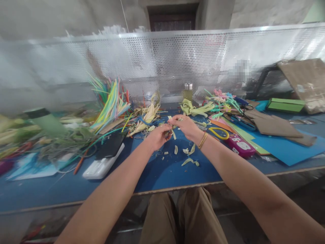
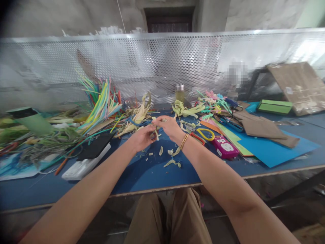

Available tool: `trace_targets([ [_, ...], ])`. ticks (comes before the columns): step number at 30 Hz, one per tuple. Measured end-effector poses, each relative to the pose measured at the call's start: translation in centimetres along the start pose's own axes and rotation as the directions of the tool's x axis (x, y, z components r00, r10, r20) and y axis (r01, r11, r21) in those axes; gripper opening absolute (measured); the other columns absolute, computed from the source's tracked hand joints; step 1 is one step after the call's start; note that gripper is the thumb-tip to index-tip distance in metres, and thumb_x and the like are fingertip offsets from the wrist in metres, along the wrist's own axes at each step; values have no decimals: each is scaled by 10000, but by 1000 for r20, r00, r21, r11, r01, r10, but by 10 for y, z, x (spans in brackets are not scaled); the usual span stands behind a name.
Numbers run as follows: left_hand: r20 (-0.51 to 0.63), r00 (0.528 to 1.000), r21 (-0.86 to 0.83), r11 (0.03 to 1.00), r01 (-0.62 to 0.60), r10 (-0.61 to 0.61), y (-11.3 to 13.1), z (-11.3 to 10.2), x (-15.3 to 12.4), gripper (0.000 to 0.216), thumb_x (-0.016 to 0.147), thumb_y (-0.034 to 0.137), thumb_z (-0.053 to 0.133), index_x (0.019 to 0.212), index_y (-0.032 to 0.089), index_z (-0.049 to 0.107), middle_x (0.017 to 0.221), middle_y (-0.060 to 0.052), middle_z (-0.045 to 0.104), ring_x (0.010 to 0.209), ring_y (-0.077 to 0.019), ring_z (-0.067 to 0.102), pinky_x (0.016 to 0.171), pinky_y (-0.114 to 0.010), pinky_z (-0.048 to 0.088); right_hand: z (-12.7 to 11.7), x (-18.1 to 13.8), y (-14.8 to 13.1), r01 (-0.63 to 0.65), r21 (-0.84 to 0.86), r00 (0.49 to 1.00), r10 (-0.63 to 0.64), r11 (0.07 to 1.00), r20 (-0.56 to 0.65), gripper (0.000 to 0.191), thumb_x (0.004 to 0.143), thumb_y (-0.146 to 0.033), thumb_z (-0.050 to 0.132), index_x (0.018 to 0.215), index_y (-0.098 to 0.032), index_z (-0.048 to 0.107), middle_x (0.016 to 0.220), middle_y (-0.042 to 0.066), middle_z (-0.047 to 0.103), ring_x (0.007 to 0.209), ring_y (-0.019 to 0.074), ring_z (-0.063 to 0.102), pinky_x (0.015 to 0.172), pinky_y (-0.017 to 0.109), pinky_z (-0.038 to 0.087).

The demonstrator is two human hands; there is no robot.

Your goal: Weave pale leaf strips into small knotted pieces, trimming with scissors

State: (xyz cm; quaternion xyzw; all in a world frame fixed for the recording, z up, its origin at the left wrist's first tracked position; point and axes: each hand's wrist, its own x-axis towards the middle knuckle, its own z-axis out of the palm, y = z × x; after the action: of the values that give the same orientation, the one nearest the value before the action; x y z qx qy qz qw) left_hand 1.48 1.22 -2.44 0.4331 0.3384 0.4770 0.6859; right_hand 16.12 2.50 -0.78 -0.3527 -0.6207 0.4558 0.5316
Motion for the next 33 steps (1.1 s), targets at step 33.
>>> trace_targets([
  [33,3,999,34,999,-36,36,-4,-2,1,232,609,204,824,719,174,621,662,36,547,629,-96,527,625,-255,411,-17,3,-6,263,-437,964,-249,860,91,154,743,-344,725,756,-193,750,884,63,723,878,201,642,848,337,462],
])
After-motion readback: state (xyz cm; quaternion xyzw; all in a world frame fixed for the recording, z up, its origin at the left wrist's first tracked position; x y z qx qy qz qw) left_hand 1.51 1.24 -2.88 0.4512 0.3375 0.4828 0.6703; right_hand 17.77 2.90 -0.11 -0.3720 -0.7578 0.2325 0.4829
